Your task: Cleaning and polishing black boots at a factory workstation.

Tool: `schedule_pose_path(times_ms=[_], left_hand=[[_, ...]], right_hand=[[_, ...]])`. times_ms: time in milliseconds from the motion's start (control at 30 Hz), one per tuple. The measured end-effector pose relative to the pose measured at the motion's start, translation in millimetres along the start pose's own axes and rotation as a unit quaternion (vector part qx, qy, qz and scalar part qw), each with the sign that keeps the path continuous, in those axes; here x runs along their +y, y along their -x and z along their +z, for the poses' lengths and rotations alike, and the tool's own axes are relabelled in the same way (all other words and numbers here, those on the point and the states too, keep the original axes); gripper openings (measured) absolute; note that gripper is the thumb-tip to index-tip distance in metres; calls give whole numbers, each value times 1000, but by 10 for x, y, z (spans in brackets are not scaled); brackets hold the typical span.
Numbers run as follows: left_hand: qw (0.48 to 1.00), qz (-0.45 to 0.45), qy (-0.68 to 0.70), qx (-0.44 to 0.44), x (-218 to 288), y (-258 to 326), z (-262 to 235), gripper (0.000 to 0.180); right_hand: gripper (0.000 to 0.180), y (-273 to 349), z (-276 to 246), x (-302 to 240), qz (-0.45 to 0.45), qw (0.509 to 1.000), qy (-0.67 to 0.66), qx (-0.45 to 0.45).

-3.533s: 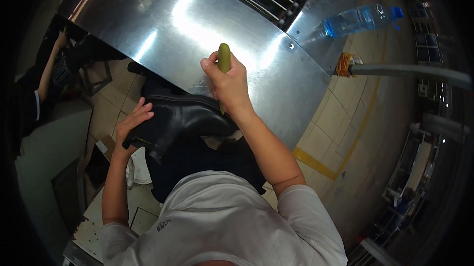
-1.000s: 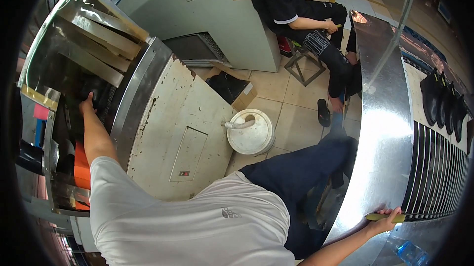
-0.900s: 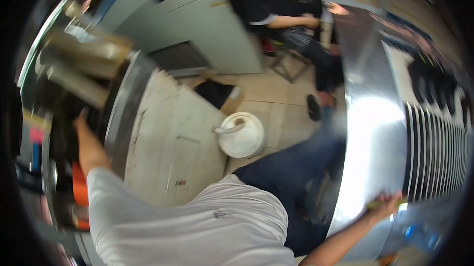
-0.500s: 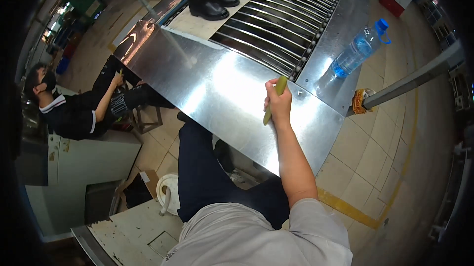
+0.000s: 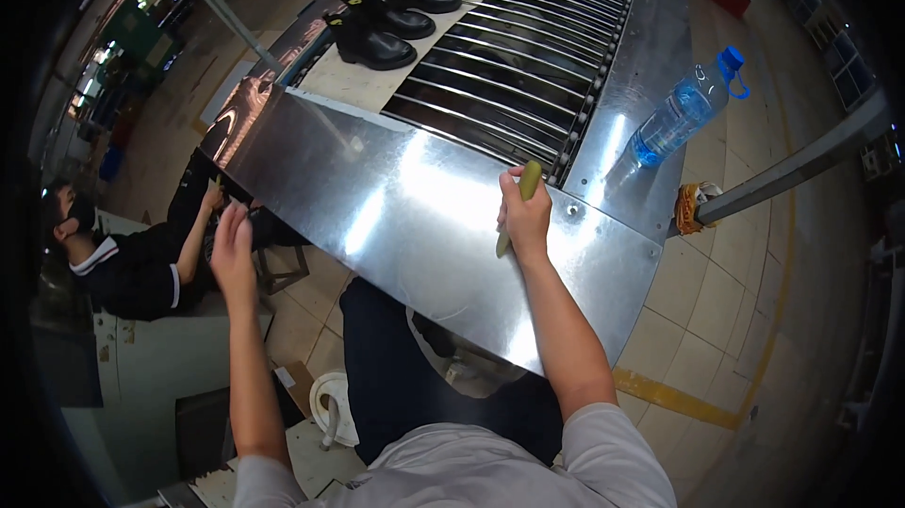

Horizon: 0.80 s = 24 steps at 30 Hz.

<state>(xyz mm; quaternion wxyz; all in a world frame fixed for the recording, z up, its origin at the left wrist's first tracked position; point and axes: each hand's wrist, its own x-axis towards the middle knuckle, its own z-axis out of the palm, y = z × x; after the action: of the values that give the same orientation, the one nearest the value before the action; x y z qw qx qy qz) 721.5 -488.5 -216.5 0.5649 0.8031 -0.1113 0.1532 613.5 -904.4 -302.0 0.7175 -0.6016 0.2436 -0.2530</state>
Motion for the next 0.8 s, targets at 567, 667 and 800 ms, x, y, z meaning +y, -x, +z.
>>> schedule_pose_path(times_ms=[567,667,800], left_hand=[[981,-190,0,46,-1569,-3645,3340,114],[950,-282,12,133,-1742,-3860,3733,130],[922,-360,12,141,-1908,-4130,3901,166]], right_hand=[[30,31,-177,130,28,989,-130,-72],[31,8,-208,124,32,993,-85,-78],[35,-27,-191,134,-11,989,-118,-90]])
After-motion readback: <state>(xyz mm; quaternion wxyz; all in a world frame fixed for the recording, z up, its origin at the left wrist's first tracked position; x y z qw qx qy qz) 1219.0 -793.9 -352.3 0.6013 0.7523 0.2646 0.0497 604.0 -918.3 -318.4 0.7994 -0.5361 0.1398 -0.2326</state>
